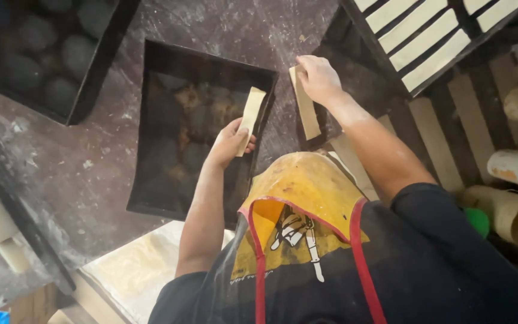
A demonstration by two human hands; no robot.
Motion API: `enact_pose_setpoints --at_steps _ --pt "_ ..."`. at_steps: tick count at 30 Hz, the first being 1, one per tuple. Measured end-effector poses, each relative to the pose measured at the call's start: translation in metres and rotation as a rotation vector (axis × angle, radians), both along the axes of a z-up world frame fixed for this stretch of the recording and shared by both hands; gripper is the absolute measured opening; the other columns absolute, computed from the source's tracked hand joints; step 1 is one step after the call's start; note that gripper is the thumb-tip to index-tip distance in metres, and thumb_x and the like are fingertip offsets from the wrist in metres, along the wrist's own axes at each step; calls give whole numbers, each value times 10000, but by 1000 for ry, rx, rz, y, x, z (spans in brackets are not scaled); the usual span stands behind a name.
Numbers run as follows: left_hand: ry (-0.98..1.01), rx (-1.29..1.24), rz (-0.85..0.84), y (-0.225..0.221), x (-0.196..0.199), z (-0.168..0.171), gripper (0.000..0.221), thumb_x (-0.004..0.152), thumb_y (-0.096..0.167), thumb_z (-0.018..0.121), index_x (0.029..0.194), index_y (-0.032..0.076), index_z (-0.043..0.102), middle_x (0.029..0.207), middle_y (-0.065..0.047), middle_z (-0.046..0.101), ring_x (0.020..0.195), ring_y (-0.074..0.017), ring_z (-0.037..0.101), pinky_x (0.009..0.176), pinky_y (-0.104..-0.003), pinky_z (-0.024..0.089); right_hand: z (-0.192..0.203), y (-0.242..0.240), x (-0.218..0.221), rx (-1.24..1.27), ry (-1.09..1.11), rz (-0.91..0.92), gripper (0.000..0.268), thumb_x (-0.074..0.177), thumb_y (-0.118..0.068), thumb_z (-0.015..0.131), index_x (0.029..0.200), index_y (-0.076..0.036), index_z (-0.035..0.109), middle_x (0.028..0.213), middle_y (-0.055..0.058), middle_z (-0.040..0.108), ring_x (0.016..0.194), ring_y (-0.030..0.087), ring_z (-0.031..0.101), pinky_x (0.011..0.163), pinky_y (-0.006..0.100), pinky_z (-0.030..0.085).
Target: Arranging cut dough strips into a baking tray for production.
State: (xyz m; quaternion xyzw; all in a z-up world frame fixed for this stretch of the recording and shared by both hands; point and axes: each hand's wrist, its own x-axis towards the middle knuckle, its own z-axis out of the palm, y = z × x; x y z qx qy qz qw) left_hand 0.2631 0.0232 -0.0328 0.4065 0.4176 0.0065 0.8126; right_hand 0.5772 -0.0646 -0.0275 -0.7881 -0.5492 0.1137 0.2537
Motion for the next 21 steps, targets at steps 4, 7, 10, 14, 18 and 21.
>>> enact_pose_setpoints --at_steps 4,7,10,14,18,21 --pt "-2 93 -41 6 18 5 454 1004 126 511 1450 44 542 913 -96 659 628 -132 618 559 -284 539 12 6 -11 -77 -88 106 357 910 -117 695 1263 -63 703 1262 113 652 1147 364 607 953 458 514" --pt "8 443 -104 0 17 -17 465 986 116 597 1442 28 587 1011 -61 688 779 -116 648 660 -279 536 13 6 -10 -119 -97 112 276 922 -128 702 1195 -98 725 1200 99 642 1115 353 610 918 456 523" --pt "147 568 -95 -7 9 -5 532 950 136 672 1462 41 560 1029 -87 713 850 -142 681 731 -302 563 9 11 1 -119 -84 98 195 910 -136 711 1101 -133 744 1144 92 641 1099 342 615 898 454 529" --pt "311 407 -49 -23 2 20 610 891 154 618 1494 116 534 1077 -212 687 906 -285 738 787 -401 621 10 2 2 -80 -13 87 136 880 -157 734 1014 -137 738 1103 89 656 1096 335 621 886 450 534" --pt "245 768 -156 -26 5 5 545 902 132 609 1444 85 580 1281 -183 708 1153 -296 703 995 -390 541 13 -9 2 5 2 158 120 910 -166 738 1008 -103 710 1080 89 680 1089 337 632 902 453 536" --pt "217 904 -213 -20 6 22 541 912 133 640 1445 71 572 1267 -214 697 1170 -354 667 993 -426 525 33 -13 5 17 83 192 132 961 -178 720 1047 -78 703 1043 104 692 1038 339 654 887 450 536"
